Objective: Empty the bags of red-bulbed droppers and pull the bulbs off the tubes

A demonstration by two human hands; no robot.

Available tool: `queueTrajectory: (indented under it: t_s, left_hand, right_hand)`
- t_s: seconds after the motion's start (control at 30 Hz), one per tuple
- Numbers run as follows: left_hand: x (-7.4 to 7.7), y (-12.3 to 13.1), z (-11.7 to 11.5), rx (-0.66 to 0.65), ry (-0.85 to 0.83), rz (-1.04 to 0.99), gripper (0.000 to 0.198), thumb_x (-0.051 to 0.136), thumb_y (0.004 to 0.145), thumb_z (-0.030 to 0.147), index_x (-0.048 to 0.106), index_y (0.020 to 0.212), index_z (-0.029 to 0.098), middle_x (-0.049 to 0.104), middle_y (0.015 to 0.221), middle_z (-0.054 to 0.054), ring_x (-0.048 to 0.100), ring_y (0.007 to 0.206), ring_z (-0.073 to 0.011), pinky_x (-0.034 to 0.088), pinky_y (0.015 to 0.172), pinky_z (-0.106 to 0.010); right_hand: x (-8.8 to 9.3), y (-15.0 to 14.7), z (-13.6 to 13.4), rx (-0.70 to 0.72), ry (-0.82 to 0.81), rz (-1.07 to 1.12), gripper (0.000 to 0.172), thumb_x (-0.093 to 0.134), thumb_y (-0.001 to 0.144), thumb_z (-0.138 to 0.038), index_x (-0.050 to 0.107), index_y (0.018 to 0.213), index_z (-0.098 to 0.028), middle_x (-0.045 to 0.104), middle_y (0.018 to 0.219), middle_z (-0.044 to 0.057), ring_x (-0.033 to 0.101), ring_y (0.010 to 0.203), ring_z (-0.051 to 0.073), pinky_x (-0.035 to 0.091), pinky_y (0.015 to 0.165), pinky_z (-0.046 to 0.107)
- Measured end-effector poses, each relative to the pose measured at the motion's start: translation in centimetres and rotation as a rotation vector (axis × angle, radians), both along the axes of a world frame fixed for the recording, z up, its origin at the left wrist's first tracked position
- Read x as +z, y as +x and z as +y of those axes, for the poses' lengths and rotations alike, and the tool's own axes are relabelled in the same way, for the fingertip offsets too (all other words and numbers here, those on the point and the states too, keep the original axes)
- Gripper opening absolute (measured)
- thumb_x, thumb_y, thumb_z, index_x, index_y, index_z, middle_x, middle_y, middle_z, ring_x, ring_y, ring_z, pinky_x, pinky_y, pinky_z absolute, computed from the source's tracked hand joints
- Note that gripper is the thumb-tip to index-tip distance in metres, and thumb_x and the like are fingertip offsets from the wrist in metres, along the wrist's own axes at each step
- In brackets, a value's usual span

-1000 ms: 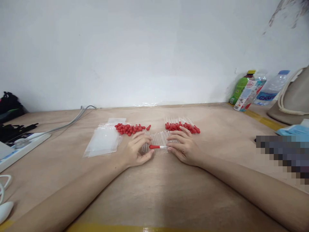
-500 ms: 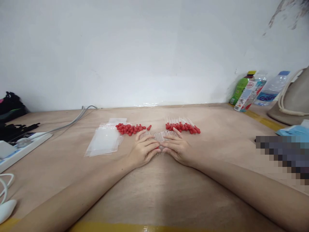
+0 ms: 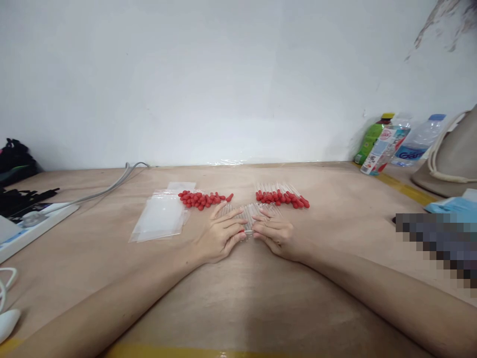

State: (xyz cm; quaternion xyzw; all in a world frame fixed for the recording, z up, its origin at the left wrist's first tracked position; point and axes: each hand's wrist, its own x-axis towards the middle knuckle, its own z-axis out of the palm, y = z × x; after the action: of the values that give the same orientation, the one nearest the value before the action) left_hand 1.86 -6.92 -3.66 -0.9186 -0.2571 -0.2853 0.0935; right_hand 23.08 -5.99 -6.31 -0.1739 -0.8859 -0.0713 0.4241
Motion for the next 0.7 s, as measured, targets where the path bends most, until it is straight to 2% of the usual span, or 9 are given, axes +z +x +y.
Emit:
queueTrajectory:
  t_s: [0.17, 0.33, 0.4, 0.47, 0.53, 0.6, 0.7]
  left_hand:
    - [0.0, -0.2, 0.0, 0.001, -0.003, 0.022, 0.015, 0.046, 0.087, 0.021, 0.061, 0.088, 0.018, 0.067, 0.103, -0.003, 0.050, 0.115, -0.0199, 0.015, 0.109, -0.044]
    - [0.1, -0.4, -0.4, -0.016, 0.039, 0.038, 0.013, 0.047, 0.087, 0.022, 0.060, 0.087, 0.018, 0.066, 0.105, -0.002, 0.047, 0.118, -0.0214, 0.016, 0.108, -0.046]
    - [0.1, -0.9, -0.4, 0.012, 0.053, 0.027, 0.013, 0.048, 0.086, 0.022, 0.060, 0.087, 0.019, 0.065, 0.105, -0.002, 0.047, 0.116, -0.0221, 0.021, 0.105, -0.046]
    - [0.1, -1.9, -0.1, 0.096, 0.056, -0.007, 0.014, 0.047, 0.086, 0.023, 0.061, 0.085, 0.019, 0.065, 0.102, -0.003, 0.051, 0.108, -0.0220, 0.032, 0.097, -0.044]
    - [0.3, -3.4, 0.4, 0.227, 0.033, -0.066, 0.018, 0.046, 0.087, 0.026, 0.062, 0.086, 0.018, 0.062, 0.096, -0.006, 0.053, 0.094, -0.0204, 0.042, 0.083, -0.038]
    - [0.7, -5.3, 1.2, 0.358, -0.021, -0.139, 0.024, 0.043, 0.087, 0.030, 0.063, 0.092, 0.016, 0.057, 0.089, -0.008, 0.053, 0.082, -0.0182, 0.045, 0.071, -0.032]
    - [1.7, -8.0, 2.3, 0.536, -0.128, -0.154, 0.028, 0.041, 0.085, 0.030, 0.063, 0.097, 0.018, 0.053, 0.085, -0.007, 0.052, 0.079, -0.0178, 0.045, 0.070, -0.031]
  right_hand:
    - [-0.2, 0.2, 0.0, 0.025, 0.011, 0.017, 0.019, 0.048, 0.085, -0.015, 0.059, 0.100, -0.016, 0.068, 0.092, 0.007, 0.062, 0.092, 0.014, 0.045, 0.097, 0.034]
    - [-0.5, 0.6, -0.1, 0.059, 0.032, 0.050, 0.024, 0.048, 0.084, -0.012, 0.057, 0.106, -0.018, 0.066, 0.099, 0.007, 0.059, 0.100, 0.014, 0.046, 0.096, 0.034]
    - [-0.4, 1.1, -0.1, 0.061, 0.032, 0.058, 0.026, 0.048, 0.084, -0.011, 0.057, 0.107, -0.018, 0.066, 0.099, 0.007, 0.059, 0.101, 0.015, 0.047, 0.095, 0.035]
    - [-0.1, 1.8, -0.1, 0.017, 0.021, 0.090, 0.026, 0.049, 0.083, -0.011, 0.058, 0.106, -0.019, 0.067, 0.097, 0.006, 0.059, 0.098, 0.015, 0.048, 0.092, 0.035]
    - [0.3, 2.5, 0.1, -0.078, 0.011, 0.136, 0.022, 0.052, 0.083, -0.013, 0.061, 0.101, -0.020, 0.067, 0.090, 0.005, 0.061, 0.090, 0.016, 0.050, 0.083, 0.034]
    - [0.6, 3.0, 0.3, -0.205, 0.005, 0.151, 0.017, 0.054, 0.082, -0.018, 0.064, 0.096, -0.021, 0.064, 0.075, 0.003, 0.059, 0.076, 0.016, 0.048, 0.069, 0.032]
    - [0.8, 2.9, 0.5, -0.373, -0.037, 0.122, 0.019, 0.051, 0.083, -0.022, 0.066, 0.094, -0.020, 0.056, 0.063, 0.001, 0.051, 0.062, 0.014, 0.040, 0.061, 0.031]
